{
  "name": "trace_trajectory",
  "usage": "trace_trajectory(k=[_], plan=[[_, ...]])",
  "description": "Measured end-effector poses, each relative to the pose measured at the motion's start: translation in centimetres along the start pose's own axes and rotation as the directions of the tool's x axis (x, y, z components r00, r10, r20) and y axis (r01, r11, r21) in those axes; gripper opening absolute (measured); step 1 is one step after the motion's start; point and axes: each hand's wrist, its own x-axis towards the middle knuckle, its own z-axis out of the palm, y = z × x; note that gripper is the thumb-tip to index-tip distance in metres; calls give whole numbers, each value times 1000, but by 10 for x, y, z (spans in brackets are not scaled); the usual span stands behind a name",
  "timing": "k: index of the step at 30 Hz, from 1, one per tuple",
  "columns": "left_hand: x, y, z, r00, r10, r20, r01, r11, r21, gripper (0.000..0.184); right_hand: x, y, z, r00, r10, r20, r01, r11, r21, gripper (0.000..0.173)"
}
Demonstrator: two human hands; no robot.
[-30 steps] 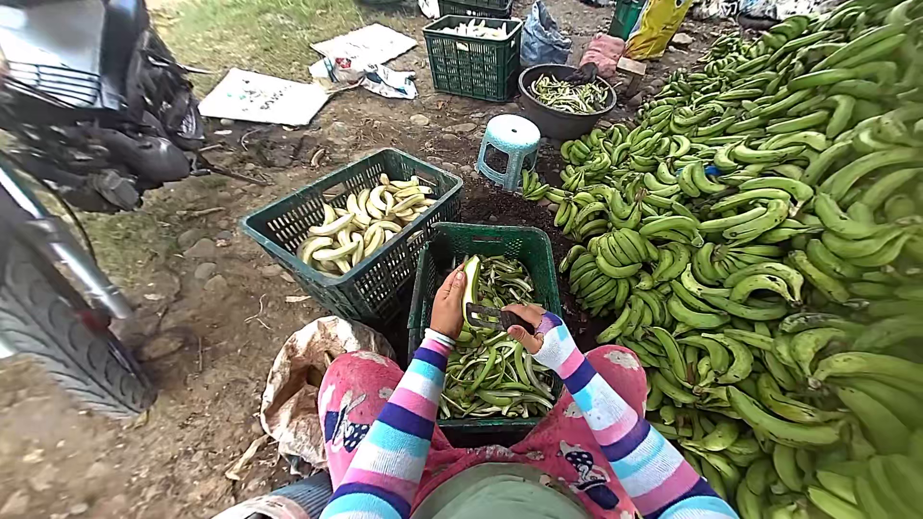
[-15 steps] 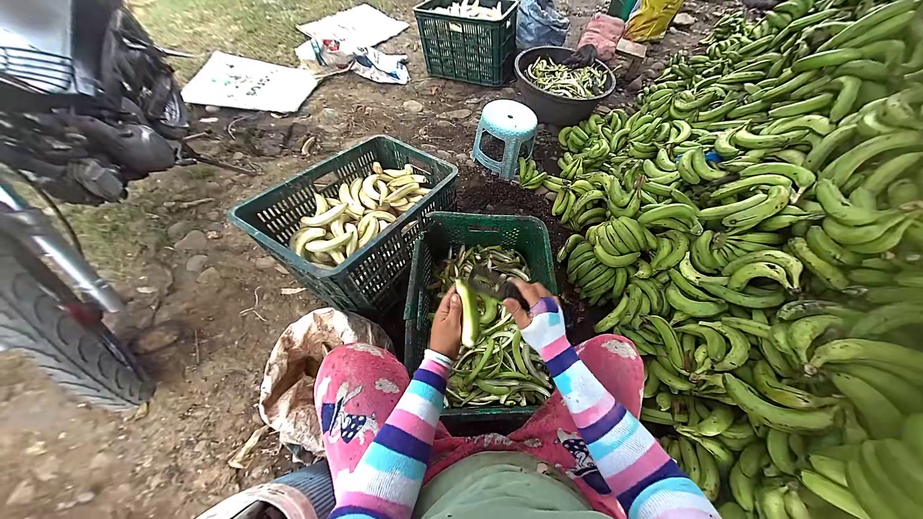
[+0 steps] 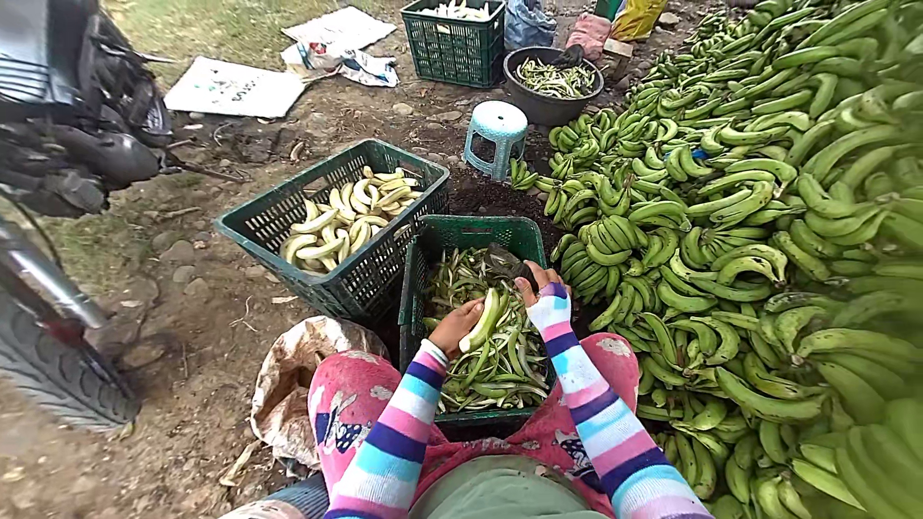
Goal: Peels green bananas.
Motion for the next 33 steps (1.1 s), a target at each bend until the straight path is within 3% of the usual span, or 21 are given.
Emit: trace_trajectory(k=[2, 3, 5, 7, 8, 9, 10, 14, 15, 21, 23, 24, 26, 28, 29, 31, 33], plan=[[3, -9, 1, 974, 126, -188, -149, 983, -112, 43, -7, -8, 3, 995, 26, 97, -31, 998, 50, 54], [5, -12, 3, 917, 206, -340, -266, 954, -139, 45, -17, -14, 5, 981, 37, 189, -51, 996, 69, 54], [16, -9, 5, 711, 321, -625, -483, 870, -102, 49, -40, -27, 12, 951, 37, 308, -70, 993, 97, 56], [27, -1, 4, 459, 386, -800, -628, 778, 14, 55, -61, -33, 22, 966, 24, 259, -61, 989, 136, 55], [31, 3, 4, 367, 405, -838, -672, 738, 63, 56, -68, -36, 25, 976, 27, 216, -62, 986, 155, 54], [33, 5, 5, 320, 424, -847, -698, 710, 92, 56, -69, -39, 23, 978, 44, 203, -77, 984, 161, 53], [33, 6, 8, 317, 448, -836, -716, 691, 98, 56, -66, -41, 19, 974, 67, 215, -101, 983, 152, 53], [23, 0, 25, 522, 502, -689, -698, 716, -8, 51, -32, -23, 6, 985, 73, 157, -89, 991, 98, 51], [22, 0, 27, 530, 484, -696, -687, 726, -18, 50, -26, -18, 5, 991, 50, 124, -61, 994, 91, 51], [30, 6, 7, 323, 436, -840, -693, 713, 103, 53, -54, -37, 5, 965, -73, 253, 57, 996, 73, 54], [29, 10, 9, 308, 440, -844, -723, 685, 93, 53, -58, -40, 7, 972, -62, 226, 43, 995, 85, 53], [27, 11, 12, 336, 444, -831, -733, 677, 66, 53, -55, -38, 7, 978, -68, 198, 52, 995, 84, 51], [22, 9, 16, 435, 475, -765, -726, 688, 15, 51, -43, -35, 4, 983, -94, 157, 83, 994, 75, 49], [11, 9, 16, 620, 496, -608, -650, 759, -43, 50, -26, -30, -1, 983, -169, 78, 166, 985, 42, 48], [4, 11, 13, 728, 478, -491, -574, 817, -56, 48, -15, -28, -4, 978, -201, 53, 199, 980, 28, 48], [-7, 16, -3, 911, 387, -146, -384, 922, 49, 41, 6, -30, -17, 974, -175, 146, 176, 984, 8, 48], [-9, 22, -21, 964, 218, 154, -256, 916, 307, 41, 19, -32, -24, 964, -124, 236, 128, 992, -3, 49]])
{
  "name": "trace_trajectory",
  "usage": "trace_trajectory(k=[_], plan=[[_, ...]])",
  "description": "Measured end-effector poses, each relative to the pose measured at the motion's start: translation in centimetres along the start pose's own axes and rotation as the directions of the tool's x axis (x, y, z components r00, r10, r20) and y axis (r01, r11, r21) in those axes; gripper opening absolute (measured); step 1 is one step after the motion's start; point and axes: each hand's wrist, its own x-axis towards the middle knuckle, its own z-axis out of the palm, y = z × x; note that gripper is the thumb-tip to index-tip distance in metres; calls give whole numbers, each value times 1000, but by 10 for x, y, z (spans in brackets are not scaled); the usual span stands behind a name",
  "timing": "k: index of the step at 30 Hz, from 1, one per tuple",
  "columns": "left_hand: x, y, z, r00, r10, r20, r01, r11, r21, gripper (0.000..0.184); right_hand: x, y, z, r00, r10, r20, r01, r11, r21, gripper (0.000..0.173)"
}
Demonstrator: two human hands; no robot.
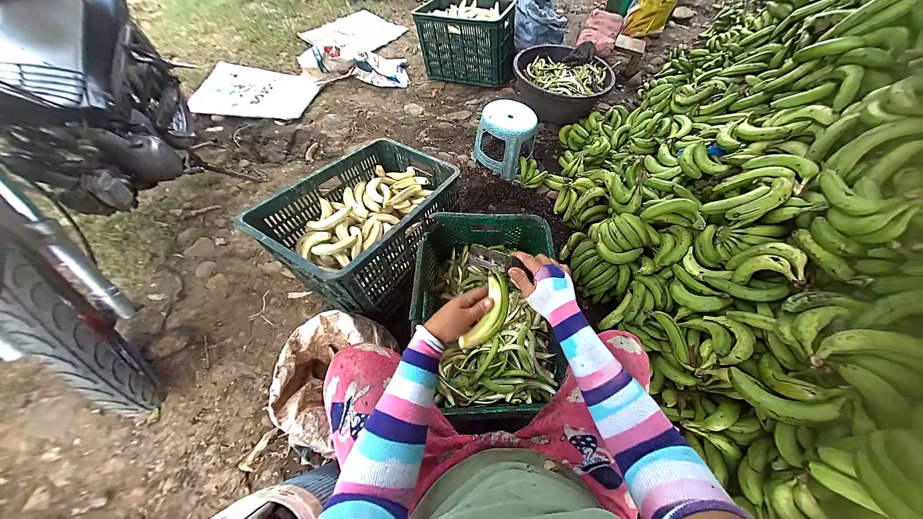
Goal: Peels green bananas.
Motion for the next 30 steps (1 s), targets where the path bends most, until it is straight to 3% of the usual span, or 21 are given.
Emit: trace_trajectory(k=[1, 2, 4, 6, 7, 9, 10, 11, 12, 15, 16, 18, 21, 23, 25, 27, 29, 30], plan=[[1, -2, -4, 998, -47, 42, 44, 997, 63, 41, 1, 0, 0, 1000, 10, 19, -10, 1000, 8, 50], [2, -6, -4, 997, -67, -31, 68, 997, 34, 40, 0, -1, 3, 999, 12, 37, -13, 1000, 27, 51], [9, -12, 3, 927, -82, -367, 11, 982, -191, 38, -12, 0, 27, 1000, -18, -10, 18, 997, 78, 53], [21, -10, 13, 744, -173, -646, -161, 891, -424, 41, -35, -7, 47, 999, -18, -31, 21, 996, 84, 57], [26, -5, 17, 646, -250, -722, -243, 829, -504, 44, -46, -13, 51, 999, -6, -42, 10, 995, 96, 57], [33, 6, 24, 474, -410, -779, -359, 718, -596, 44, -62, -20, 61, 987, -3, -160, 20, 994, 103, 55], [35, 10, 28, 434, -452, -780, -396, 682, -615, 40, -64, -20, 63, 976, -3, -217, 25, 995, 99, 54], [35, 11, 31, 442, -461, -770, -422, 650, -632, 36, -62, -20, 63, 969, 0, -249, 23, 996, 87, 53], [34, 10, 33, 500, -428, -753, -435, 627, -646, 31, -58, -18, 60, 963, -2, -269, 20, 998, 65, 53], [22, 3, 31, 770, -208, -603, -372, 621, -690, 32, -43, -12, 39, 983, 34, -178, -27, 999, 45, 52], [19, 4, 26, 823, -173, -542, -323, 641, -696, 37, -41, -11, 36, 979, 6, -206, 0, 1000, 30, 52], [13, 8, 19, 839, -208, -502, -249, 673, -696, 42, -43, -6, 41, 947, -85, -308, 77, 996, -39, 53], [9, 16, 24, 785, -275, -555, -224, 710, -668, 43, -46, -4, 52, 900, -162, -405, 122, 985, -123, 53], [3, 14, 26, 821, -193, -538, -192, 793, -578, 42, -39, -3, 49, 897, -149, -417, 107, 987, -122, 51], [-7, 7, 16, 918, 1, -397, -146, 931, -334, 38, -26, -1, 35, 932, -128, -340, 93, 989, -116, 51], [-17, 5, -1, 988, 114, -101, -115, 993, -8, 38, -10, -2, 11, 991, -70, -111, 62, 995, -76, 48], [-18, 4, -12, 980, 114, 162, -150, 962, 229, 39, 3, 0, -2, 992, -29, 122, 32, 999, -25, 46], [-18, 3, -14, 978, 79, 193, -132, 952, 275, 41, 5, 2, -3, 986, -24, 164, 25, 1000, -1, 46]])
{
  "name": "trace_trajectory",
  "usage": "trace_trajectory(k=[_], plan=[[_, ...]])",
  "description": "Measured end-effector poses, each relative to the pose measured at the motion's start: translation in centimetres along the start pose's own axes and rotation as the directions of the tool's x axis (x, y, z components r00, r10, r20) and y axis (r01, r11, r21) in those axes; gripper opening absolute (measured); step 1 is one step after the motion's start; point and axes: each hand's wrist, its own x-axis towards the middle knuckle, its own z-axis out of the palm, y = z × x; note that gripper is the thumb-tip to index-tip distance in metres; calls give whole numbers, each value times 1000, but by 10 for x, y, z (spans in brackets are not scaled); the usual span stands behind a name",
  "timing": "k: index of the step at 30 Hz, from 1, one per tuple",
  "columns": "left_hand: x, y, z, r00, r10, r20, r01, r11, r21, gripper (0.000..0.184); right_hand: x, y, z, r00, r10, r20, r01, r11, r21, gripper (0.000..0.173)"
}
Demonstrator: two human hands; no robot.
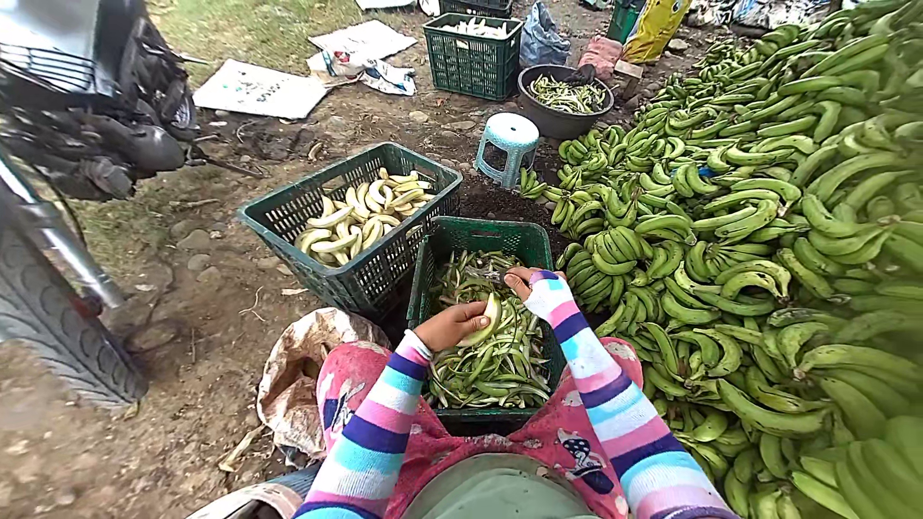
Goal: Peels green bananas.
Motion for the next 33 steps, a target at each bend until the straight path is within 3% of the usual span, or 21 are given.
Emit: trace_trajectory(k=[2, 4, 6, 7, 9, 11, 14, 16, 18, 20, 22, 23, 25, 27, 30, 33], plan=[[-2, -3, 0, 984, -131, -122, 121, 989, -87, 50, 1, 10, 17, 997, -46, -64, 53, 993, 110, 48], [3, -7, 8, 882, -316, -351, 186, 915, -358, 52, -4, 20, 50, 974, -95, -206, 125, 982, 142, 52], [12, -4, 16, 714, -532, -456, 100, 721, -685, 44, -31, 1, 56, 987, -101, -123, 117, 985, 125, 56], [15, -3, 17, 674, -617, -407, 24, 568, -822, 42, -44, -4, 63, 980, -141, -142, 152, 986, 74, 57], [20, -3, 17, 702, -660, -267, -83, 297, -951, 40, -62, -6, 82, 925, -252, -284, 254, 967, -31, 55], [23, -7, 24, 745, -628, -224, -142, 179, -973, 40, -68, -3, 95, 861, -295, -415, 285, 955, -88, 54], [28, 1, 40, 721, -608, -332, -231, 241, -943, 34, -63, -6, 88, 883, -172, -436, 177, 984, -29, 52], [31, 12, 48, 705, -579, -410, -247, 341, -907, 28, -51, -13, 69, 956, 46, -289, -7, 991, 136, 50], [29, 12, 55, 753, -458, -473, -214, 510, -833, 32, -29, -6, 57, 972, 215, -93, -174, 930, 325, 46], [23, 5, 56, 834, -278, -477, -223, 621, -752, 45, -8, 16, 68, 959, 281, -29, -229, 833, 504, 47], [20, 0, 53, 854, -222, -470, -265, 592, -761, 49, -3, 18, 66, 948, 316, 33, -275, 765, 582, 47], [21, 0, 49, 844, -274, -460, -254, 551, -795, 49, -7, 15, 61, 946, 321, 47, -290, 771, 567, 46], [22, -1, 41, 797, -460, -391, -187, 429, -884, 46, -22, 12, 57, 971, 238, 11, -214, 850, 481, 44], [24, -6, 33, 770, -588, -248, -109, 262, -959, 39, -40, 17, 64, 994, 3, -113, 34, 947, 319, 48], [25, -8, 23, 759, -649, -57, -48, 32, -998, 34, -58, 25, 72, 896, -381, -229, 389, 921, -12, 52], [25, -6, 31, 796, -604, -49, -31, 40, -999, 38, -61, 24, 78, 867, -412, -281, 391, 911, -128, 50]])
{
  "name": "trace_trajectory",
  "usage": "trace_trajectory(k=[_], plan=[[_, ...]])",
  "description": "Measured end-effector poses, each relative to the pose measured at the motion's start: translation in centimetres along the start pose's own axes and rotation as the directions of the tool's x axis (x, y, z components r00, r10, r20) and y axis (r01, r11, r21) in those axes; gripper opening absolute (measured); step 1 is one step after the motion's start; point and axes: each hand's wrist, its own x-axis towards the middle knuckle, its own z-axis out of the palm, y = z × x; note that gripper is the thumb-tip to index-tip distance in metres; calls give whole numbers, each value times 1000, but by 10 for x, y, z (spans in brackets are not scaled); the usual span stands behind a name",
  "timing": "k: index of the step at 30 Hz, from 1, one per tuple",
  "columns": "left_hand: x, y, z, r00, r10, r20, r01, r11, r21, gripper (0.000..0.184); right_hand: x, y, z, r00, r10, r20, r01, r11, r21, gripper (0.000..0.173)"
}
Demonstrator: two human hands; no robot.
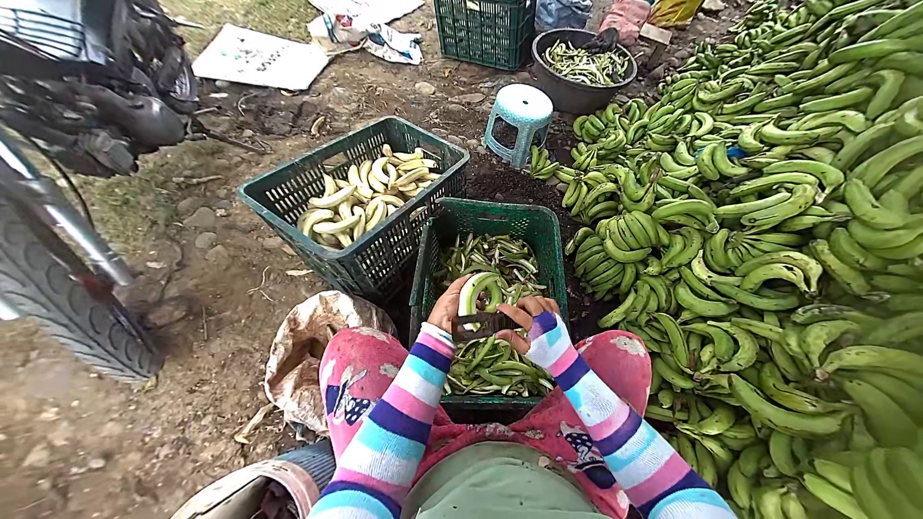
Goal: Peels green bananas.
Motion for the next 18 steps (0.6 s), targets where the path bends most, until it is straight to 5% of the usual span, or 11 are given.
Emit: trace_trajectory(k=[2, 5, 7, 10, 12, 15, 18], plan=[[0, -16, 2, 992, 89, 90, -88, 996, -19, 39, 11, -5, -3, 981, 192, 26, -192, 981, 20, 49], [3, -38, 5, 948, 311, 60, -310, 950, -39, 38, 34, 2, -4, 837, 538, 94, -546, 814, 201, 49], [5, -42, -5, 902, 423, 80, -419, 906, -65, 46, 39, 10, 1, 742, 660, 118, -652, 669, 356, 47], [7, -31, -20, 917, 397, 50, -398, 918, 5, 52, 34, 17, 5, 733, 651, 198, -662, 615, 428, 45], [11, -27, -31, 930, 360, 76, -368, 900, 235, 52, 29, 22, 13, 758, 618, 209, -642, 648, 410, 44], [15, -25, -39, 904, 404, 143, -407, 703, 583, 28, 26, 29, 19, 794, 572, 205, -603, 702, 377, 47], [13, -20, -42, 880, 417, 226, -437, 528, 728, 18, 22, 30, 31, 872, 470, 135, -480, 773, 414, 44]])
